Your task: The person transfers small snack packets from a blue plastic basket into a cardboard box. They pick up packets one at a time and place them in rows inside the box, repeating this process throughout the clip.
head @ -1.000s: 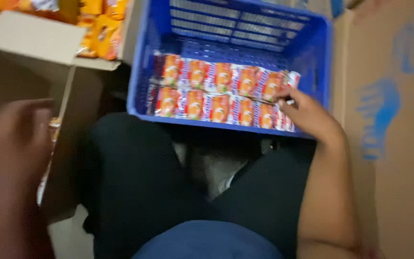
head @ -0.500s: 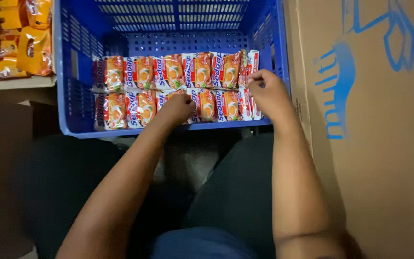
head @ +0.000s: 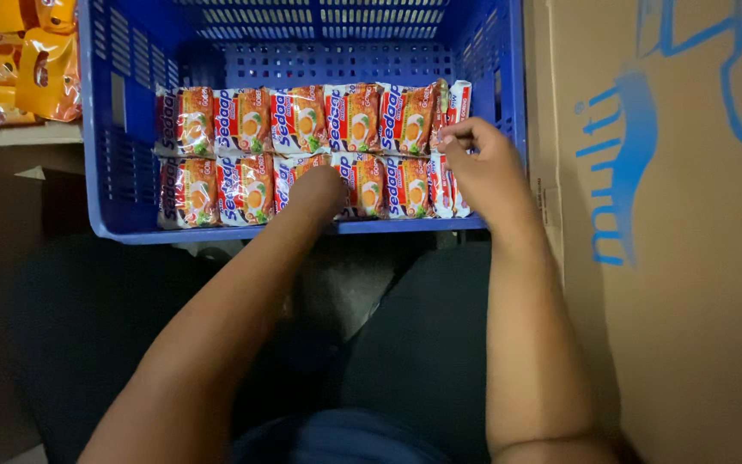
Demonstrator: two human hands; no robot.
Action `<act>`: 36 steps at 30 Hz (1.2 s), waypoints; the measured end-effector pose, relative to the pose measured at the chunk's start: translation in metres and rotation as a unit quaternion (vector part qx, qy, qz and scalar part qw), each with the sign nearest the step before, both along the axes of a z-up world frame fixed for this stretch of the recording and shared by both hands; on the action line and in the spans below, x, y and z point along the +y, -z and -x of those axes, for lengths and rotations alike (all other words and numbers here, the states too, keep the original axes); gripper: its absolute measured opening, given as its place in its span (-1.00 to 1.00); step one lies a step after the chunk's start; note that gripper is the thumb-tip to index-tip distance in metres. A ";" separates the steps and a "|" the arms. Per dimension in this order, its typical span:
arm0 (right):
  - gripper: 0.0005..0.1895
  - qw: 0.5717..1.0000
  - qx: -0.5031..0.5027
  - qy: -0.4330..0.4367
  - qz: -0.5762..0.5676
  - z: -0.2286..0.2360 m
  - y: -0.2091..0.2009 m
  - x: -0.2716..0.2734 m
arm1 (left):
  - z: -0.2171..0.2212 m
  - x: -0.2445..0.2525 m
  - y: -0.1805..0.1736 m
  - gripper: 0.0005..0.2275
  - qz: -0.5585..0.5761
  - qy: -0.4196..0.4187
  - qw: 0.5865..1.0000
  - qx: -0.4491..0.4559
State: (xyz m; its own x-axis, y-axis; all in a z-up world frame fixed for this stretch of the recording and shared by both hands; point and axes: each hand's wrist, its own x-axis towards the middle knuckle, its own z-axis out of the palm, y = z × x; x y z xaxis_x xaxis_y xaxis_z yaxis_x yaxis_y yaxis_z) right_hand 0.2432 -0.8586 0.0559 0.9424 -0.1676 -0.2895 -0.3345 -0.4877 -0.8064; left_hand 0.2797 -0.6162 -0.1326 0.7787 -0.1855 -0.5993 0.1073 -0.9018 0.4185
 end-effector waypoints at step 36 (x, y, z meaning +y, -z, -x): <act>-0.08 0.965 0.002 -0.147 -0.215 0.038 0.023 0.045 | 0.156 0.279 -0.263 -0.72 0.246 -0.108 0.901 -0.340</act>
State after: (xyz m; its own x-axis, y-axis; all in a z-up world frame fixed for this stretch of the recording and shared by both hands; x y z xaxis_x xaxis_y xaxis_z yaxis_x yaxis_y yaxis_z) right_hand 0.2050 -0.8132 0.0333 0.9298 0.2436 -0.2758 -0.2356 -0.1818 -0.9547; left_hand 0.1238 -0.3373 0.1308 0.9846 -0.0988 0.1439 -0.1745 -0.5779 0.7972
